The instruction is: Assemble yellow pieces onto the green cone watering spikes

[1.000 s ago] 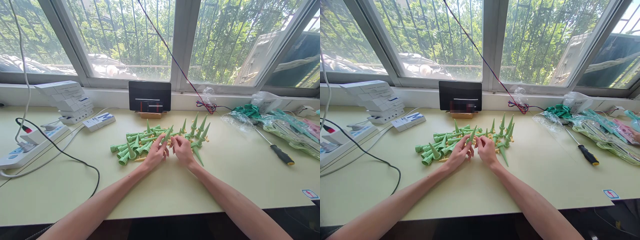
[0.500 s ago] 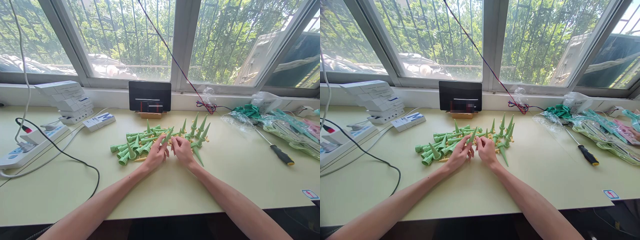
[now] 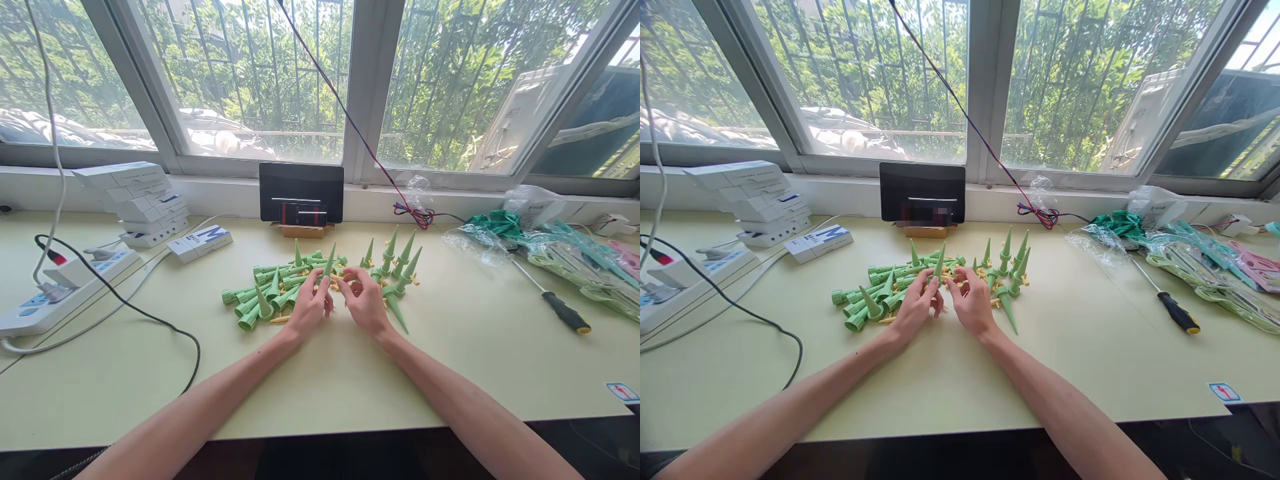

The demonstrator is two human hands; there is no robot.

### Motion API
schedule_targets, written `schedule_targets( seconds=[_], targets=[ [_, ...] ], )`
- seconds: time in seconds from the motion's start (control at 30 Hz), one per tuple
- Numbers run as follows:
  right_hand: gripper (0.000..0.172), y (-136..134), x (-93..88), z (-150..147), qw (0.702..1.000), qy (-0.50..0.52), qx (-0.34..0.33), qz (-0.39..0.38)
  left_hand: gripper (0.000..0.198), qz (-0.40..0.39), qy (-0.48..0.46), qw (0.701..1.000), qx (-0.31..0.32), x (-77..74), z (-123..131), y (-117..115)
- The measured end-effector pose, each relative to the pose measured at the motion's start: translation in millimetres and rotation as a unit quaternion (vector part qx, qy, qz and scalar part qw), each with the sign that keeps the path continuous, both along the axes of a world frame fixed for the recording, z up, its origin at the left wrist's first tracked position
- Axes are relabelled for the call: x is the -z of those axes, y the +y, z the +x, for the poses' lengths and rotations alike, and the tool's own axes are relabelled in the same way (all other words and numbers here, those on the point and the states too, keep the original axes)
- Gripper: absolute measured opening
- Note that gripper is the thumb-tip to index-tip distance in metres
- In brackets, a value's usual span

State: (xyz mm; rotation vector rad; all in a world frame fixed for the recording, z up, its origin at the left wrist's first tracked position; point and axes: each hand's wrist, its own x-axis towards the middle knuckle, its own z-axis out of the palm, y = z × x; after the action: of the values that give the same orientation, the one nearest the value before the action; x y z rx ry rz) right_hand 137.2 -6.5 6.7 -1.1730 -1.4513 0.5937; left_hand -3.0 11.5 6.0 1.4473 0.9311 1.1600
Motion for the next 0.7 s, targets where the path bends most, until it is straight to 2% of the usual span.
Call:
schedule_targets(
  seconds=[0.43, 0.7],
  targets=[
    [0.031, 3.2, 4.4, 1.7, 1.000, 0.006, 0.002, 0.000, 0.034, -0.002, 0.013, 1.000, -0.001, 1.9, -0.8, 1.2],
    [0.035, 1.5, 0.3, 1.0, 1.000, 0.000, 0.008, -0.007, 0.031, 0.004, -0.001, 1.000, -0.009, -0.4, 0.3, -0.8]
  ],
)
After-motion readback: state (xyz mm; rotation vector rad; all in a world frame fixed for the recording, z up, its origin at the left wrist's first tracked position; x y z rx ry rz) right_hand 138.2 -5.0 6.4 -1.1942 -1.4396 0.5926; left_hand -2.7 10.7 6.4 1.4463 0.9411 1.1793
